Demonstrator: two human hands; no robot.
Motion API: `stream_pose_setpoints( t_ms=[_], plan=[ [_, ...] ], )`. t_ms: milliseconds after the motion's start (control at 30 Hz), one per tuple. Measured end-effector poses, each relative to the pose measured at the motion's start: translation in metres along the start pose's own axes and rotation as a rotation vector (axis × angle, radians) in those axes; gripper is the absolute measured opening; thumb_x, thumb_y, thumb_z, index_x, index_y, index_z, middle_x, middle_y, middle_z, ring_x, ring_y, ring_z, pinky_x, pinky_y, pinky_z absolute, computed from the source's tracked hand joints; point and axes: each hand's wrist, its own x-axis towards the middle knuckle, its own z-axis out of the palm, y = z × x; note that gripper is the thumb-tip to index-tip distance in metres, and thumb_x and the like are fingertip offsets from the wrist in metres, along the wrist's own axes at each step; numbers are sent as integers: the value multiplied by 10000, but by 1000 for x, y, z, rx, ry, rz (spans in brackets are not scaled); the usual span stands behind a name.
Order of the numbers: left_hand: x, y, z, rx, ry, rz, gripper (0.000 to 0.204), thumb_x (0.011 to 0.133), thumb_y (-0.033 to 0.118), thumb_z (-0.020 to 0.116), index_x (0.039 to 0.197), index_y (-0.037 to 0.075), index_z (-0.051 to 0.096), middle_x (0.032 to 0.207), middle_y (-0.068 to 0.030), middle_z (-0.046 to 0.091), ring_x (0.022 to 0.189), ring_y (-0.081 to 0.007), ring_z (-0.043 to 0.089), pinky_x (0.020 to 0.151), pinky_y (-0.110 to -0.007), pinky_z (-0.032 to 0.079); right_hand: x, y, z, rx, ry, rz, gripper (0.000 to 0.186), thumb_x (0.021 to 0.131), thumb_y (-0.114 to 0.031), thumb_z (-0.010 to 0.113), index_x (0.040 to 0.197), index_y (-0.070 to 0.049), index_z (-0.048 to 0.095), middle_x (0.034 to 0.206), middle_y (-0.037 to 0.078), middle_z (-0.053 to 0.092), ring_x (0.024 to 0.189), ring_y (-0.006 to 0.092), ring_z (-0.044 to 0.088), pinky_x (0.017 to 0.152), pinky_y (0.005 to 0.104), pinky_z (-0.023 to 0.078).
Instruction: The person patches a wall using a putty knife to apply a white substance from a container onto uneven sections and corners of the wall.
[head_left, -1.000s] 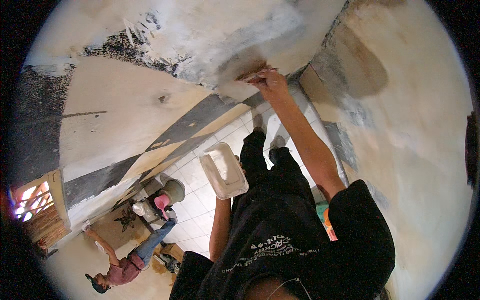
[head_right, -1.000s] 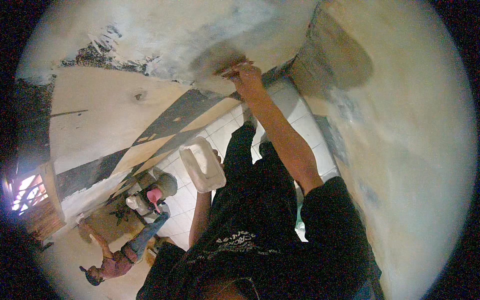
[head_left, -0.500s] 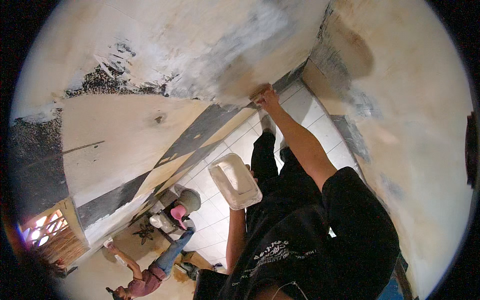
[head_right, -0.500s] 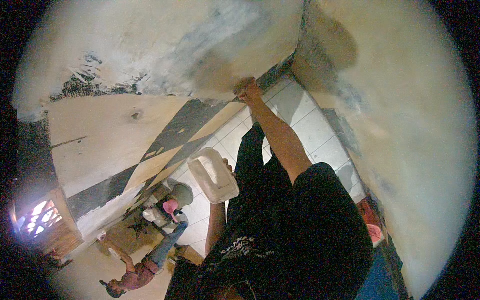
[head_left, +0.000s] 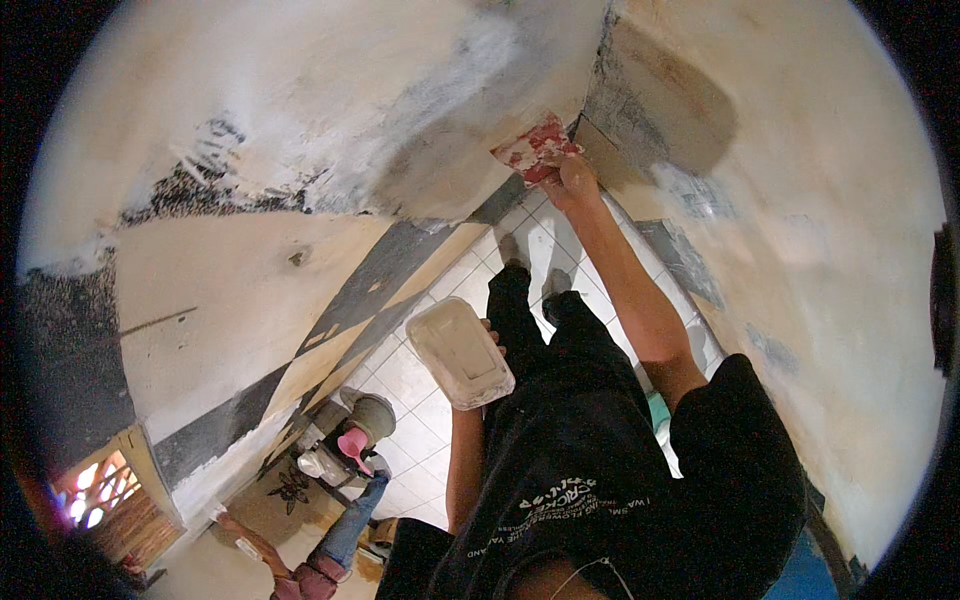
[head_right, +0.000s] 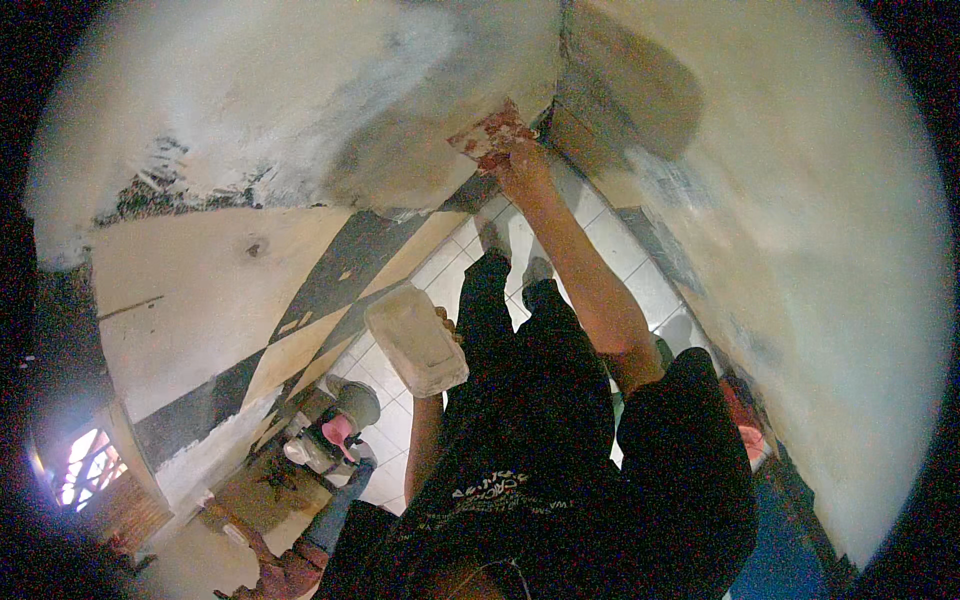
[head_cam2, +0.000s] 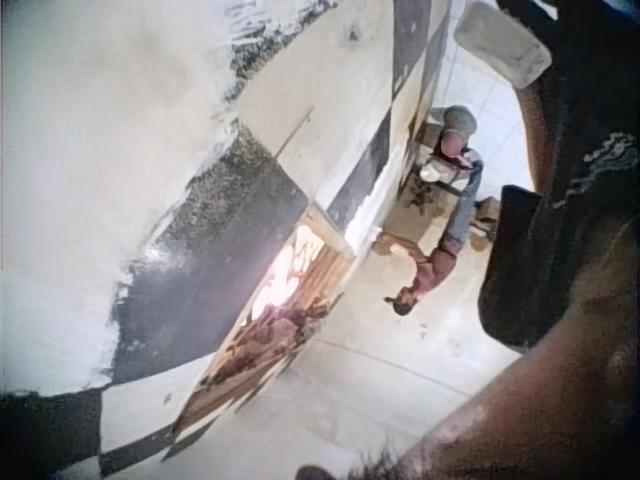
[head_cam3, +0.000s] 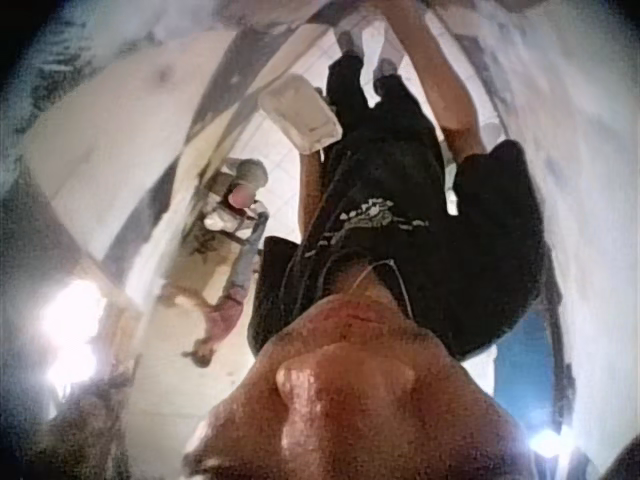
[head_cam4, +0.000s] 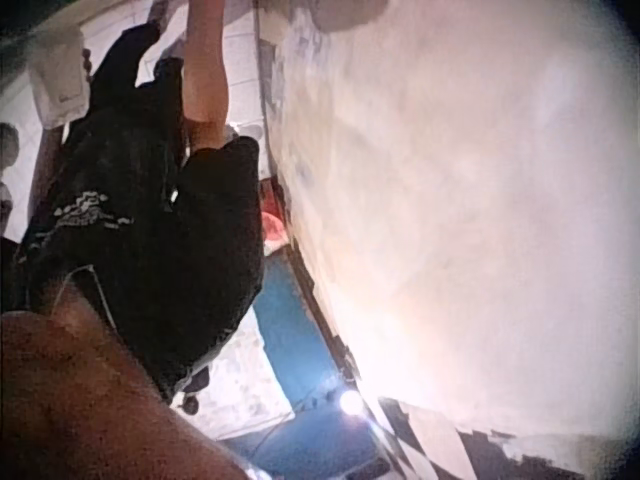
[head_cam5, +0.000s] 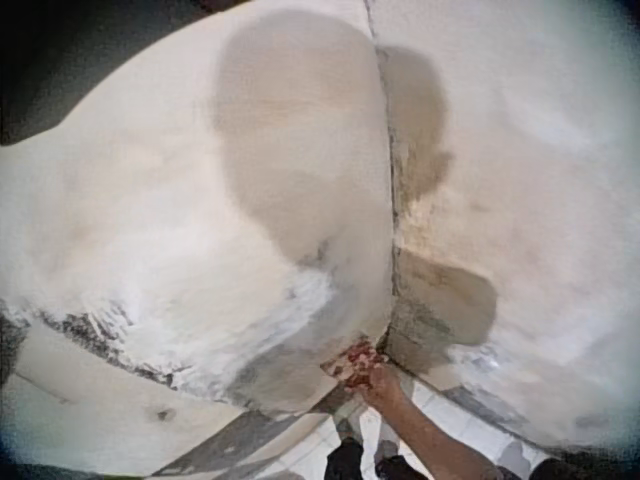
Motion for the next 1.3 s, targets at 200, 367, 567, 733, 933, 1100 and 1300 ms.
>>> stream_pose_setpoints(
  t_ms=[200,367,567,733,933,1100,1300],
  plan=[
    [5,-5,11,34,-31,-45,660,819,557,466,1221,41,377,1107,-183,478,935,-333,519,788,-493,452,63,89,-76,-239,189,116,185,828,-71,516,1010,-44,502,963,100,549,847,266,576,679,415,501],
    [12,-5,23,-3,0,-59,676,818,569,459,1252,59,365,1140,-185,471,929,-346,519,802,-523,441,75,100,-70,-481,-37,18,152,819,-91,519,958,-33,543,1015,81,555,784,235,596,665,357,502],
    [3,17,-2,82,-24,36,663,820,541,475,1249,48,363,1170,-191,446,953,-346,505,794,-508,449,-50,-48,81,392,154,195,267,794,-154,565,1048,-73,568,999,82,612,905,268,592,736,399,503],
    [21,17,14,57,-50,-103,649,825,507,488,1217,3,374,1096,-180,482,924,-311,518,761,-487,458,-53,2,33,-623,138,-10,201,794,-96,593,991,-57,576,924,76,619,796,197,620,668,349,522],
    [11,47,17,130,196,-138,596,842,477,473,1196,2,405,985,-148,545,849,-279,542,735,-445,466,-16,128,35,440,438,374,260,830,-85,551,1086,-54,518,951,105,591,774,268,619,599,410,536],
    [5,66,29,170,96,-150,584,855,458,458,1237,23,381,1093,-175,500,894,-311,540,755,-473,474,0,163,49,56,128,129,246,858,-40,466,1097,20,458,953,171,555,735,330,610,569,455,531],
    [27,84,28,251,75,-305,560,854,442,468,1232,33,400,1060,-173,529,873,-300,548,742,-474,500,-29,94,101,129,-21,39,234,833,-42,492,1054,32,486,938,174,559,727,309,608,599,454,521]
  ],
)
